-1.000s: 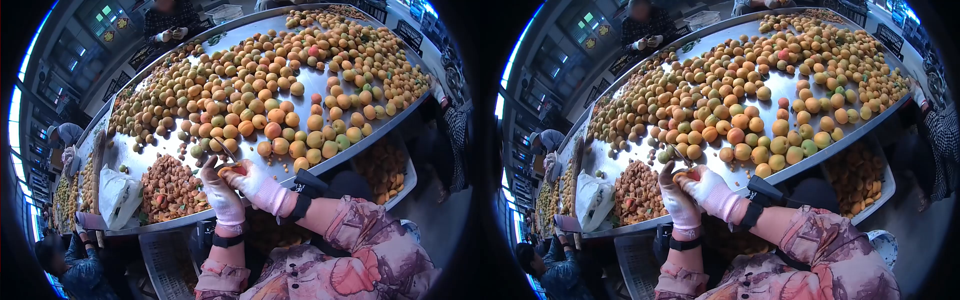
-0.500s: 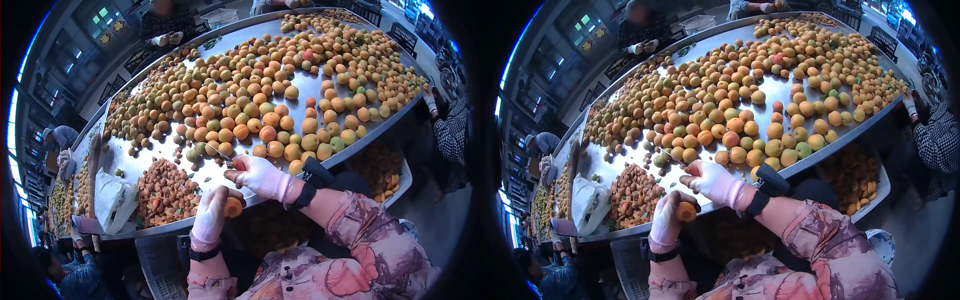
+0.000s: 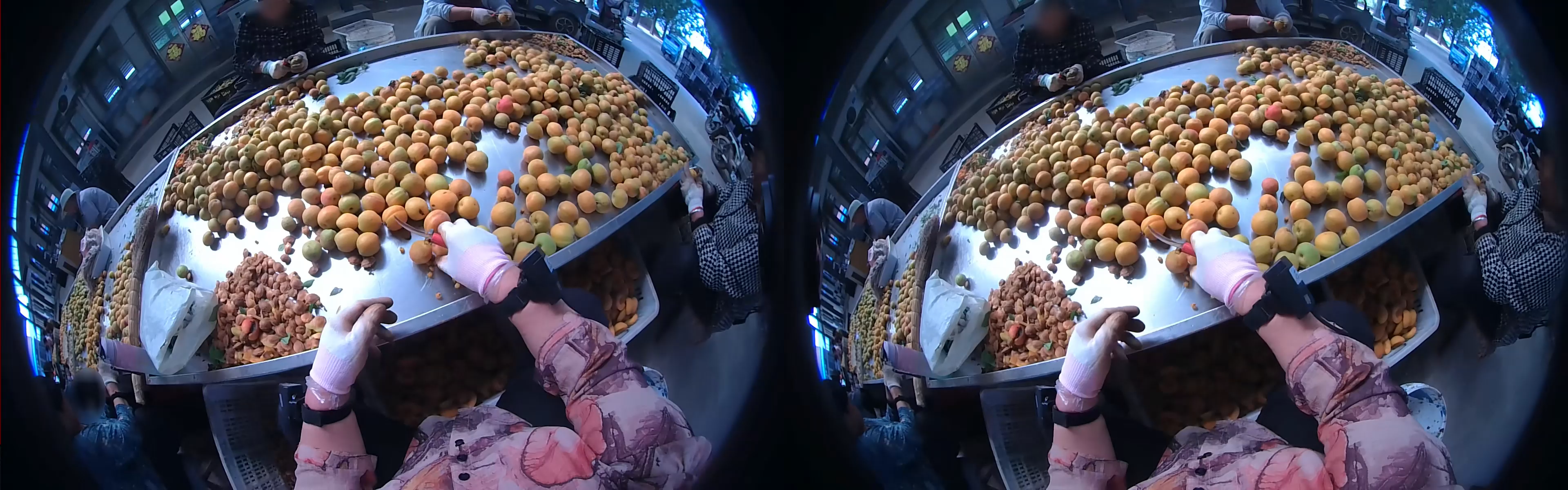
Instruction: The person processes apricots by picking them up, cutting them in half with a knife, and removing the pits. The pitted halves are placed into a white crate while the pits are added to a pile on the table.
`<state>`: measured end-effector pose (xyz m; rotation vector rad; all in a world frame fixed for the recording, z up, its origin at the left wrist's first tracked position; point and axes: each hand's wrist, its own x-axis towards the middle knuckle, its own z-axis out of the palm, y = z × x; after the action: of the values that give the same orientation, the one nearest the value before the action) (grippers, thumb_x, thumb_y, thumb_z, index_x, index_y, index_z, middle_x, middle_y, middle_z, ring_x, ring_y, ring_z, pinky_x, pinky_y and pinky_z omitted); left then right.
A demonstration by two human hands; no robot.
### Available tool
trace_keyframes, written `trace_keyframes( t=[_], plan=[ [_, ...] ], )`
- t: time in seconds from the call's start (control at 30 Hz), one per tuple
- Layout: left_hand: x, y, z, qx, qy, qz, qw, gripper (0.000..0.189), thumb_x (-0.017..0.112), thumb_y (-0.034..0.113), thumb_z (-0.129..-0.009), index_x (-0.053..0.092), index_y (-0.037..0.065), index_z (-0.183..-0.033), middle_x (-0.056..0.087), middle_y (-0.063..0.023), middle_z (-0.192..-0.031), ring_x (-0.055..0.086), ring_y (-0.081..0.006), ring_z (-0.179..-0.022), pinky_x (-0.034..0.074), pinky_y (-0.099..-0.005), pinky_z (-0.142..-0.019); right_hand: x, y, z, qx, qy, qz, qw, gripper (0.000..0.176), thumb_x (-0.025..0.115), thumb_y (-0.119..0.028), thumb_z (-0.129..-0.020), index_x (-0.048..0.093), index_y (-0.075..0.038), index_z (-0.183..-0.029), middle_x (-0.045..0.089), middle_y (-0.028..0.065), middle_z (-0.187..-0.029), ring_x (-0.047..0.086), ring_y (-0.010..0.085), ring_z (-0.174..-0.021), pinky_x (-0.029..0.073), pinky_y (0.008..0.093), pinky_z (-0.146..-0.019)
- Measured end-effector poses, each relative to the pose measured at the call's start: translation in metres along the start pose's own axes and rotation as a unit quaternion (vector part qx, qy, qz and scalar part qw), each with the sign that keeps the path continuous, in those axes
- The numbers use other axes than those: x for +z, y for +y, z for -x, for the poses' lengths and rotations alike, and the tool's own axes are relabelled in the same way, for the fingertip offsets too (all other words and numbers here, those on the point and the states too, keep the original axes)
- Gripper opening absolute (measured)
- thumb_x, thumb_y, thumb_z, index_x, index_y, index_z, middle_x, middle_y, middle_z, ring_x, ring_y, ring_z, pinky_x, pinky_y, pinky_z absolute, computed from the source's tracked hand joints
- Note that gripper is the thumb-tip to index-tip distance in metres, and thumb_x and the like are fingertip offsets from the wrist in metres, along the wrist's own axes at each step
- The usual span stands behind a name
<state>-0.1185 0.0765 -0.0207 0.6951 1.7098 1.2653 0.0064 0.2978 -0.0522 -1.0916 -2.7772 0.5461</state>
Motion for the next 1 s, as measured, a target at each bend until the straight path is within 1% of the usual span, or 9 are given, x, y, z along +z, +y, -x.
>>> trace_keyframes(
  t=[0.13, 0.23, 0.4, 0.43, 0.5, 0.6, 0.7, 0.77, 1.0],
  plan=[
    [0.003, -0.009, -0.009, 0.015, 0.039, 0.068, 0.997, 0.038, 0.053, 0.027, -0.103, 0.059, 0.001, -0.131, 0.068, -0.0118, -0.112, 0.068, -0.0147, -0.085, 0.053, -0.0226, -0.063, -0.015, -0.017, 0.018, -0.102, -0.016, -0.242, 0.965, 0.040, 0.076, -0.031, -0.083, 0.064, -0.001, -0.108, 0.070, 0.0206, -0.102, 0.068, 0.0364, -0.097, 0.054, 0.0396, -0.085],
    [0.013, -0.013, -0.015, 0.015, 0.036, 0.117, 0.992, 0.044, 0.053, 0.028, -0.103, 0.050, 0.001, -0.138, 0.064, -0.0110, -0.117, 0.068, -0.0173, -0.092, 0.058, -0.0286, -0.074, -0.007, -0.039, 0.034, -0.178, 0.014, -0.359, 0.916, 0.043, 0.081, -0.021, -0.080, 0.063, 0.000, -0.112, 0.068, 0.0175, -0.096, 0.069, 0.0285, -0.091, 0.053, 0.0358, -0.081],
    [0.019, -0.019, -0.018, 0.044, 0.017, 0.271, 0.961, 0.040, 0.057, 0.019, -0.100, 0.053, -0.002, -0.133, 0.063, -0.0105, -0.118, 0.065, -0.0166, -0.100, 0.055, -0.0292, -0.081, 0.003, -0.042, 0.037, -0.216, 0.013, -0.387, 0.896, 0.052, 0.079, -0.018, -0.083, 0.056, 0.003, -0.125, 0.067, 0.0203, -0.111, 0.068, 0.0276, -0.104, 0.053, 0.0358, -0.086],
    [0.017, -0.021, -0.019, 0.060, 0.018, 0.288, 0.956, 0.040, 0.057, 0.019, -0.100, 0.052, -0.002, -0.133, 0.063, -0.0106, -0.117, 0.064, -0.0171, -0.101, 0.054, -0.0299, -0.083, 0.002, -0.041, 0.036, -0.202, 0.035, -0.359, 0.911, 0.044, 0.075, -0.021, -0.088, 0.056, 0.003, -0.120, 0.067, 0.0167, -0.102, 0.068, 0.0262, -0.096, 0.053, 0.0357, -0.082],
    [0.017, -0.022, -0.019, 0.121, 0.036, 0.275, 0.953, 0.044, 0.060, 0.019, -0.098, 0.050, -0.003, -0.135, 0.060, -0.0114, -0.121, 0.061, -0.0179, -0.105, 0.051, -0.0313, -0.085, -0.021, -0.040, 0.040, -0.107, -0.072, -0.434, 0.892, 0.035, 0.070, -0.022, -0.094, 0.056, 0.002, -0.115, 0.066, 0.0153, -0.095, 0.066, 0.0241, -0.089, 0.052, 0.0359, -0.078],
    [0.020, -0.015, -0.017, 0.160, 0.082, 0.274, 0.945, 0.055, 0.066, 0.017, -0.092, 0.046, -0.003, -0.139, 0.059, -0.0114, -0.125, 0.058, -0.0169, -0.106, 0.048, -0.0284, -0.085, -0.014, -0.036, 0.046, -0.223, 0.015, -0.384, 0.896, 0.024, 0.065, -0.021, -0.096, 0.057, -0.001, -0.108, 0.063, 0.0168, -0.086, 0.065, 0.0293, -0.080, 0.050, 0.0379, -0.072],
    [0.019, -0.014, -0.017, 0.171, 0.105, 0.234, 0.951, 0.051, 0.062, 0.017, -0.092, 0.047, -0.002, -0.137, 0.060, -0.0106, -0.122, 0.060, -0.0153, -0.100, 0.050, -0.0273, -0.083, -0.013, -0.037, 0.053, -0.238, 0.010, -0.306, 0.922, 0.022, 0.066, -0.019, -0.093, 0.059, -0.003, -0.107, 0.065, 0.0186, -0.090, 0.066, 0.0377, -0.085, 0.052, 0.0394, -0.073],
    [0.019, -0.015, -0.015, 0.178, 0.094, 0.275, 0.940, 0.048, 0.062, 0.020, -0.096, 0.047, -0.001, -0.137, 0.061, -0.0112, -0.120, 0.062, -0.0202, -0.107, 0.055, -0.0344, -0.086, -0.016, -0.039, 0.056, -0.235, -0.016, -0.268, 0.934, 0.021, 0.066, -0.018, -0.092, 0.060, -0.005, -0.107, 0.067, 0.0157, -0.090, 0.067, 0.0356, -0.086, 0.053, 0.0397, -0.073],
    [0.012, -0.011, -0.006, 0.121, 0.078, 0.341, 0.929, 0.044, 0.064, 0.013, -0.097, 0.048, -0.002, -0.135, 0.060, -0.0107, -0.117, 0.064, -0.0196, -0.102, 0.054, -0.0328, -0.086, -0.016, -0.047, 0.058, -0.260, -0.034, -0.197, 0.945, 0.022, 0.066, -0.018, -0.092, 0.059, -0.009, -0.110, 0.065, 0.0120, -0.092, 0.067, 0.0336, -0.088, 0.054, 0.0413, -0.072]
  ],
)
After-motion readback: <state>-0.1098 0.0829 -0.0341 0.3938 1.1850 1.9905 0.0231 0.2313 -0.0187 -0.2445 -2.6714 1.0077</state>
